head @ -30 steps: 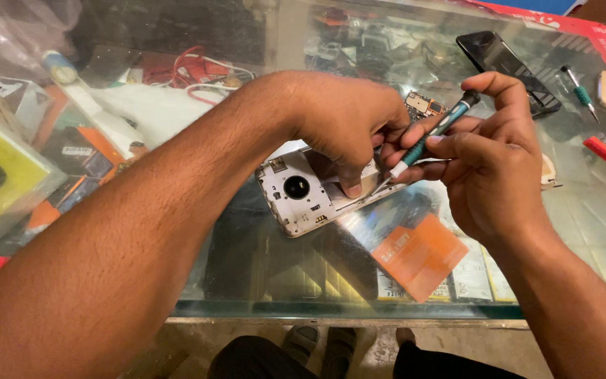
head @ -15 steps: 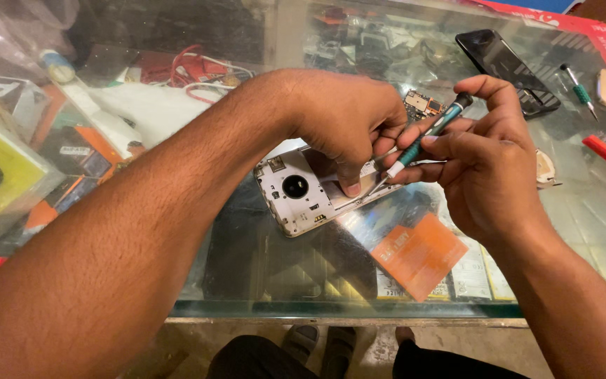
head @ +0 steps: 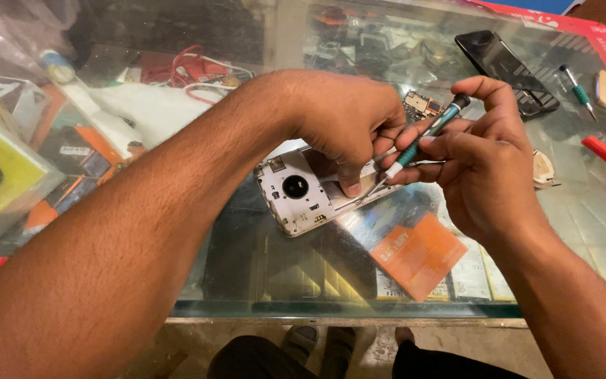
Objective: The person uses a precision screwdriver to pry and loosen the battery from a white smartphone chassis. They repeatedly work the tool along the battery edges and under the label to release adhesive, while holding the phone steady with the other hand.
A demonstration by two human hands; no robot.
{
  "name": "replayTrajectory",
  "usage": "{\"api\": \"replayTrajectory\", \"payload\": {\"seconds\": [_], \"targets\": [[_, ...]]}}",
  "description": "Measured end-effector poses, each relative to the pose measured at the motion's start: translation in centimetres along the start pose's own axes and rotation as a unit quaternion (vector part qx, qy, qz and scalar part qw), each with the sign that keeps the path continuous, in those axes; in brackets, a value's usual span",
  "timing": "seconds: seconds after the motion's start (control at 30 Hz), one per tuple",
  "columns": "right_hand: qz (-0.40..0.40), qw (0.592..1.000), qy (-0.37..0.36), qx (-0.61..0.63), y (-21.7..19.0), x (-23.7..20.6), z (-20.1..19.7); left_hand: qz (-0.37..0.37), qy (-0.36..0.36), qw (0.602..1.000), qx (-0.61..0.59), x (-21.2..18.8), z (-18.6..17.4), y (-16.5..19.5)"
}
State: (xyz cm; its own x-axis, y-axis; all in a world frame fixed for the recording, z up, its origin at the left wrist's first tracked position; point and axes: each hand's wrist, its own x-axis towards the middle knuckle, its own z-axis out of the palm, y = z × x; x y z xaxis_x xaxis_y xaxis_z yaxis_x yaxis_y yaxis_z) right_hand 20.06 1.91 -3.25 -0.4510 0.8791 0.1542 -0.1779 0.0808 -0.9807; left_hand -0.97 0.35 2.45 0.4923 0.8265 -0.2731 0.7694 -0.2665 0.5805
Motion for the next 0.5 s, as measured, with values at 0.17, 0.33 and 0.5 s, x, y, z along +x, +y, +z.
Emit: {"api": "replayTrajectory", "payload": {"seconds": [0.17, 0.33, 0.5], "targets": [[-0.001, 1.0, 0.002, 0.005, 0.01, -0.06, 0.05, -0.013, 0.0, 1.0, -0.006, -0.12, 0.01, 0.18], [-0.004, 1.0, 0.005, 0.002, -0.05, -0.04, 0.06, -0.02, 0.004, 1.0, 0.001, -0.18, 0.06, 0.3], [-0.003, 1.0, 0.001, 0.012, -0.01, -0.05, 0.04, -0.013, 0.005, 1.0, 0.013, -0.16, -0.01, 0.29]]}}
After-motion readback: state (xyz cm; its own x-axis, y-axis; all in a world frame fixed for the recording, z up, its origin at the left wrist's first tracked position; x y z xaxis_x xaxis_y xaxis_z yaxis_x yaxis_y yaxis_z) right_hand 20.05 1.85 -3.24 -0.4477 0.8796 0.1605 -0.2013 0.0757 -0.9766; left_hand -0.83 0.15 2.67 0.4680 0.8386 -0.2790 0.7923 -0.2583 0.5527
